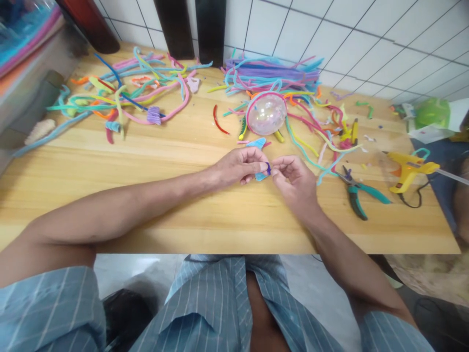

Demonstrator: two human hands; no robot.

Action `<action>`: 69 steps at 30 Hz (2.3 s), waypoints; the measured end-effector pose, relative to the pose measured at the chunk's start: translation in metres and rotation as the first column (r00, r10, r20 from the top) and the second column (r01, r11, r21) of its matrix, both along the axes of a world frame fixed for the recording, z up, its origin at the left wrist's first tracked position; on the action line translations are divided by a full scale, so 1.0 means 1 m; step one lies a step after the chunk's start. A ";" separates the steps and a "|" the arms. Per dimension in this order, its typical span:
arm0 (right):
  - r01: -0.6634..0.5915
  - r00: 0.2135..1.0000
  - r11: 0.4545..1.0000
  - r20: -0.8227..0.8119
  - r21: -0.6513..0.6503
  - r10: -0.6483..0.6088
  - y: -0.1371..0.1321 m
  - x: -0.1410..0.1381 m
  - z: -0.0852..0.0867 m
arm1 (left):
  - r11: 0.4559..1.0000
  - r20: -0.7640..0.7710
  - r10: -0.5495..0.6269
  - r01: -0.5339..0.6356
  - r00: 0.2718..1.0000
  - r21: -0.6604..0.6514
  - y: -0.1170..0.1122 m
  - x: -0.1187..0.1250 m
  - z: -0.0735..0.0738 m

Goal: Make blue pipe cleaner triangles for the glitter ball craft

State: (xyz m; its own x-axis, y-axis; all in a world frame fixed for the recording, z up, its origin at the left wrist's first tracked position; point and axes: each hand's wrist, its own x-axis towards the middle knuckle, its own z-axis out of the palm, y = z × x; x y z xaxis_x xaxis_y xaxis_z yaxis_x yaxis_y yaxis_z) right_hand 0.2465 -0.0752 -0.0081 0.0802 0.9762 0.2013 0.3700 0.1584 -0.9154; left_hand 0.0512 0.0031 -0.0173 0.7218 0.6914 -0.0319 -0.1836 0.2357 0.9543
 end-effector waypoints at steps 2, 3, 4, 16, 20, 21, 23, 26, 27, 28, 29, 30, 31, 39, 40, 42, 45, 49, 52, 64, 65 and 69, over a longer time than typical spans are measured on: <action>-0.007 1.000 1.000 -0.003 0.013 0.007 0.000 0.001 0.000 | 1.000 0.016 -0.004 0.004 1.000 -0.025 0.000 0.000 -0.002; -0.007 1.000 1.000 0.002 0.020 0.007 0.000 0.001 0.000 | 0.999 0.020 -0.007 0.007 1.000 -0.040 0.000 0.000 -0.002; -0.005 1.000 1.000 0.011 0.028 0.005 0.000 0.001 0.000 | 0.998 0.021 -0.012 0.013 1.000 -0.054 0.000 0.000 -0.003; -0.094 0.992 0.989 0.091 0.118 0.083 -0.005 0.007 -0.007 | 0.993 0.030 -0.078 0.081 0.996 -0.087 -0.002 -0.002 0.009; -0.130 0.991 0.989 0.031 0.073 0.128 -0.009 0.007 -0.009 | 0.994 0.015 -0.088 0.089 0.996 -0.068 -0.003 -0.004 0.005; -0.136 0.991 0.989 0.001 0.060 0.136 -0.009 0.007 -0.009 | 0.995 0.008 -0.077 0.078 0.997 -0.054 -0.003 -0.005 0.003; -0.140 0.988 0.990 -0.062 0.027 0.141 -0.009 0.006 -0.008 | 0.999 -0.006 -0.051 0.051 0.999 -0.018 -0.005 -0.005 0.001; -0.133 0.982 0.990 -0.145 -0.045 0.125 -0.008 0.002 -0.005 | 0.998 -0.011 0.002 -0.002 1.000 0.058 -0.010 -0.004 -0.001; -0.127 0.979 0.990 -0.171 -0.065 0.114 -0.007 0.001 -0.004 | 0.996 -0.012 0.028 -0.027 1.000 0.080 -0.012 -0.003 -0.001; -0.118 0.975 0.990 -0.197 -0.078 0.101 -0.006 0.000 -0.004 | 0.994 -0.016 0.051 -0.049 0.999 0.100 -0.014 -0.002 -0.002; -0.106 0.971 0.991 -0.222 -0.085 0.085 -0.005 -0.002 -0.003 | 0.991 -0.023 0.069 -0.066 0.997 0.116 -0.017 -0.001 -0.003; -0.093 0.968 0.992 -0.243 -0.088 0.069 -0.004 -0.003 -0.003 | 0.988 -0.034 0.087 -0.081 0.996 0.134 -0.018 -0.001 -0.005; -0.081 0.964 0.993 -0.261 -0.090 0.055 -0.003 -0.004 -0.003 | 0.984 -0.044 0.103 -0.095 0.994 0.154 -0.020 0.000 -0.007; -0.084 0.931 0.992 -0.362 -0.091 0.045 0.000 -0.011 -0.007 | 0.906 -0.002 0.262 -0.246 0.965 0.343 -0.022 0.000 -0.022; -0.092 0.925 0.991 -0.376 -0.093 0.050 0.001 -0.011 -0.008 | 0.894 0.000 0.270 -0.251 0.963 0.371 -0.022 0.000 -0.022; -0.103 0.914 0.989 -0.401 -0.105 0.053 0.003 -0.012 -0.009 | 0.865 -0.010 0.285 -0.253 0.958 0.434 -0.022 0.000 -0.021; -0.097 0.902 0.988 -0.430 -0.124 0.035 0.008 -0.013 -0.014 | 0.810 -0.044 0.319 -0.248 0.947 0.532 -0.022 -0.003 -0.021; -0.071 0.904 0.989 -0.428 -0.131 0.008 0.013 -0.017 -0.022 | 0.750 -0.094 0.395 -0.262 0.914 0.607 -0.024 -0.006 -0.021; -0.073 0.905 0.991 -0.424 -0.110 0.020 0.014 -0.018 -0.024 | 0.700 -0.094 0.450 -0.286 0.888 0.655 -0.024 -0.006 -0.020; -0.025 0.944 0.998 -0.331 -0.054 0.006 0.016 -0.017 -0.025 | 0.709 -0.112 0.522 -0.357 0.846 0.608 -0.025 -0.001 -0.019; -0.021 0.949 0.999 -0.315 -0.045 0.005 0.015 -0.017 -0.025 | 0.714 -0.113 0.523 -0.361 0.845 0.600 -0.025 -0.001 -0.019; 0.001 0.977 1.000 -0.213 -0.031 -0.008 0.013 -0.014 -0.024 | 0.730 -0.107 0.508 -0.362 0.854 0.580 -0.024 -0.003 -0.020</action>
State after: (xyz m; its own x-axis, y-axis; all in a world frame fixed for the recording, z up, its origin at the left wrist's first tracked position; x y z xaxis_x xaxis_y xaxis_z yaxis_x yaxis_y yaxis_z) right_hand 0.2325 -0.0621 -0.0319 0.1227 0.9812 0.1493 0.1662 0.1280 -0.9778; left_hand 0.0482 -0.0207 -0.0376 0.3546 0.8862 0.2982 0.1134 -0.3573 0.9271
